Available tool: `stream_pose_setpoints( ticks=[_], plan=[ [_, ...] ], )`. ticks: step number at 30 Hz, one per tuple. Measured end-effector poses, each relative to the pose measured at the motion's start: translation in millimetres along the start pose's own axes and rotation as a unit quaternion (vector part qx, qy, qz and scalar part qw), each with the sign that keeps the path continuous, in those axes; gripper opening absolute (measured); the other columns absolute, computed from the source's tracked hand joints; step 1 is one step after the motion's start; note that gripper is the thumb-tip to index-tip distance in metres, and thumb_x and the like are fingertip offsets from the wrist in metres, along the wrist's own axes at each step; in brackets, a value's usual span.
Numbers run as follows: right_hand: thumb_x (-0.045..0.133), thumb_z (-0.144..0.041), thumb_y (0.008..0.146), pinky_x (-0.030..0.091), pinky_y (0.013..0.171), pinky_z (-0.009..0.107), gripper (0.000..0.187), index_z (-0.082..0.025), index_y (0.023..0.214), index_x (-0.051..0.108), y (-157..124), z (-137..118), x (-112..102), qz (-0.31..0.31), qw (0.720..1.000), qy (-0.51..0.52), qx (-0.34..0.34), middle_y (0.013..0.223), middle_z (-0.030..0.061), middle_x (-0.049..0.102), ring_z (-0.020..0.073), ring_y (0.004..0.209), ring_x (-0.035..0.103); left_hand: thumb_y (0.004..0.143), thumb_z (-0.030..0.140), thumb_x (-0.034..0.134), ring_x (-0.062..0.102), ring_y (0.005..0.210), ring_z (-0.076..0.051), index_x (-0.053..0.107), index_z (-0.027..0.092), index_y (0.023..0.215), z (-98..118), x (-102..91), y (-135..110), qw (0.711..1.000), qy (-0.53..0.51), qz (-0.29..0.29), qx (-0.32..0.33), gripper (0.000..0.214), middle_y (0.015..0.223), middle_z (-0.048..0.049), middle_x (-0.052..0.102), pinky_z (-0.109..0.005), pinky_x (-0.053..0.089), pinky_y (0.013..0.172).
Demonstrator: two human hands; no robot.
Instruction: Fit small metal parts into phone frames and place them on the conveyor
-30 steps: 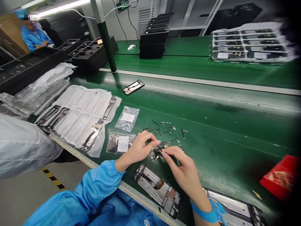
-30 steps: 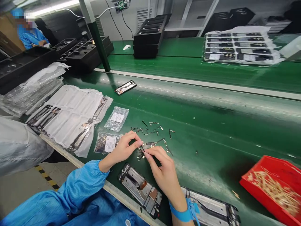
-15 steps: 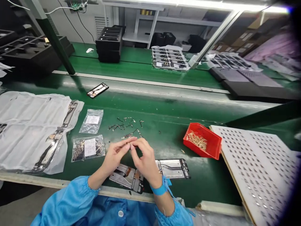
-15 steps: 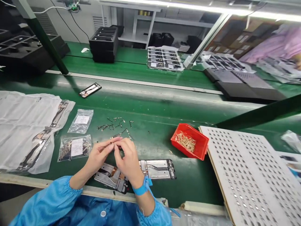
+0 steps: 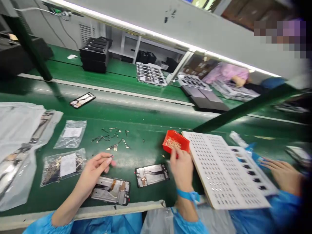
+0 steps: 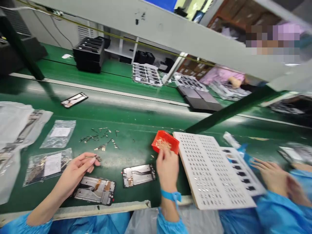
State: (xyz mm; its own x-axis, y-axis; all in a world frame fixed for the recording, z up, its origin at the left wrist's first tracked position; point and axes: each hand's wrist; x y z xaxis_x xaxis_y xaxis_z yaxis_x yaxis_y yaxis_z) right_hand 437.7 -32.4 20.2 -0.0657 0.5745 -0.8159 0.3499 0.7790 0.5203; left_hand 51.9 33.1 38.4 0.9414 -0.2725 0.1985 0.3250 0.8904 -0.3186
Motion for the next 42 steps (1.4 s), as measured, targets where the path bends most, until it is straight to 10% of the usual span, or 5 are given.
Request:
stream_pose_setpoints(
  ticks=[10, 20, 26, 36, 42],
  plan=[
    [0.052, -0.026, 0.107, 0.053, 0.102, 0.052, 0.033, -0.022, 0.137, 0.065, -16.7, -9.6, -23.6, -0.045, 0.993, 0.086, -0.073, 0.135, 0.0163, 0.064, 0.0298, 0.121, 0.059, 0.081, 0.069, 0.082, 0.064, 0.077, -0.023, 0.083, 0.017, 0.108, -2.5, -5.1, -8.9, 0.98, 0.14, -0.109, -0.092, 0.059, 0.081, -0.0079, 0.078, -0.032, 0.051, 0.077],
    [0.055, -0.021, 0.109, 0.049, 0.073, 0.039, 0.02, -0.021, 0.126, 0.065, -79.6, -146.4, -23.5, -0.16, 0.916, 0.259, -0.263, 0.104, 0.0071, 0.075, 0.0214, 0.088, 0.061, 0.082, 0.056, 0.078, 0.051, 0.062, -0.015, 0.081, 0.015, 0.08, -6.1, 41.0, -13.0, 0.952, 0.159, -0.237, -0.114, 0.042, 0.071, -0.0063, 0.074, -0.024, 0.037, 0.062],
    [0.05, -0.021, 0.113, 0.052, 0.075, 0.034, 0.017, -0.02, 0.117, 0.066, -85.9, -145.2, -12.8, -0.159, 0.925, 0.243, -0.244, 0.098, 0.0041, 0.074, 0.0187, 0.086, 0.062, 0.086, 0.056, 0.073, 0.062, 0.068, -0.018, 0.084, 0.014, 0.09, -8.6, 37.7, -14.6, 0.955, 0.163, -0.224, -0.103, 0.044, 0.073, -0.0072, 0.076, -0.026, 0.044, 0.066],
    [0.057, -0.006, 0.104, 0.047, 0.09, 0.043, 0.027, -0.019, 0.126, 0.067, -31.9, -82.0, -27.3, 0.041, 0.973, 0.145, -0.174, 0.107, 0.012, 0.073, 0.026, 0.099, 0.063, 0.078, 0.053, 0.079, 0.069, 0.066, -0.019, 0.084, 0.008, 0.105, -5.8, 42.0, -12.0, 0.973, 0.103, -0.167, -0.119, 0.052, 0.082, -0.014, 0.082, -0.03, 0.054, 0.068],
    [0.064, -0.007, 0.104, 0.048, 0.087, 0.038, 0.026, -0.014, 0.13, 0.067, -44.2, -116.0, -33.1, -0.103, 0.912, 0.203, -0.341, 0.109, 0.0093, 0.075, 0.0219, 0.1, 0.064, 0.082, 0.044, 0.076, 0.07, 0.065, -0.018, 0.086, 0.006, 0.108, -7.7, 40.7, -9.5, 0.975, 0.111, -0.155, -0.118, 0.047, 0.085, -0.0146, 0.084, -0.029, 0.054, 0.066]
  ],
)
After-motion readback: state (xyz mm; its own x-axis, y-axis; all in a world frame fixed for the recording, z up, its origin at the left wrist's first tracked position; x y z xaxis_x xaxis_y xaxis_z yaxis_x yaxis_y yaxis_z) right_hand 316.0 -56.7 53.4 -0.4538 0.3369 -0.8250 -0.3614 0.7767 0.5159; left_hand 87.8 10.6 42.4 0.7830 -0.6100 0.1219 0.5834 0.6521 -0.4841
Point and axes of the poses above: each hand's wrist, its own y-axis towards the middle knuckle, its own x-axis out of the palm, z = x × y
